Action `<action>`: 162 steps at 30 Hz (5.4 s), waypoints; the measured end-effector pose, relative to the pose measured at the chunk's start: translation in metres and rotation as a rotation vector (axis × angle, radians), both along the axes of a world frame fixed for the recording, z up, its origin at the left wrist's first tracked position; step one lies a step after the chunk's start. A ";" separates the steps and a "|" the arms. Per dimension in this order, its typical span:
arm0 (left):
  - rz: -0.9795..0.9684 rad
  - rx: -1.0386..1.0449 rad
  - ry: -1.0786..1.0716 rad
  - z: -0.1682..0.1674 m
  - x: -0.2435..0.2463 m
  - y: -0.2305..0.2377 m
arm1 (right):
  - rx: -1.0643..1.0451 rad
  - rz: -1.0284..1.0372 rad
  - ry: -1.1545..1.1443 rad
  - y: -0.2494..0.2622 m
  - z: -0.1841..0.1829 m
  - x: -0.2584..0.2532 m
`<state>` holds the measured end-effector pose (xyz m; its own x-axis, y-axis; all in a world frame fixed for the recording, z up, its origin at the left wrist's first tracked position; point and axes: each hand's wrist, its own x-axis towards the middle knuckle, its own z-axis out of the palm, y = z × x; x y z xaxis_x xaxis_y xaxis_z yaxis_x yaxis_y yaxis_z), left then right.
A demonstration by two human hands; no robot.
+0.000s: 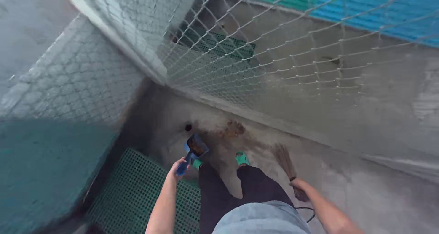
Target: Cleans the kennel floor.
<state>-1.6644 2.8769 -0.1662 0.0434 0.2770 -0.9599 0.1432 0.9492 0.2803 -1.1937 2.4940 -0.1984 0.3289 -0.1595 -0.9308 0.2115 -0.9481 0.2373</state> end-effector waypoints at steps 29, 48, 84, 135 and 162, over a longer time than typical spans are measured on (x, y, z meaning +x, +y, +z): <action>-0.508 -0.172 0.002 -0.060 0.094 0.096 | 0.044 -0.700 0.045 0.020 -0.056 -0.062; -0.413 -0.100 -0.060 -0.065 0.314 0.017 | 0.142 -0.910 0.007 0.013 -0.050 -0.050; -0.546 -0.243 -0.325 -0.077 0.311 0.051 | 0.480 -0.373 0.432 0.155 -0.048 -0.084; -0.397 -0.236 -0.293 -0.077 0.277 0.097 | 0.334 -0.546 0.173 0.156 -0.008 -0.090; -0.494 -0.197 -0.245 -0.073 0.289 0.129 | 0.349 -0.289 0.361 0.335 -0.063 -0.146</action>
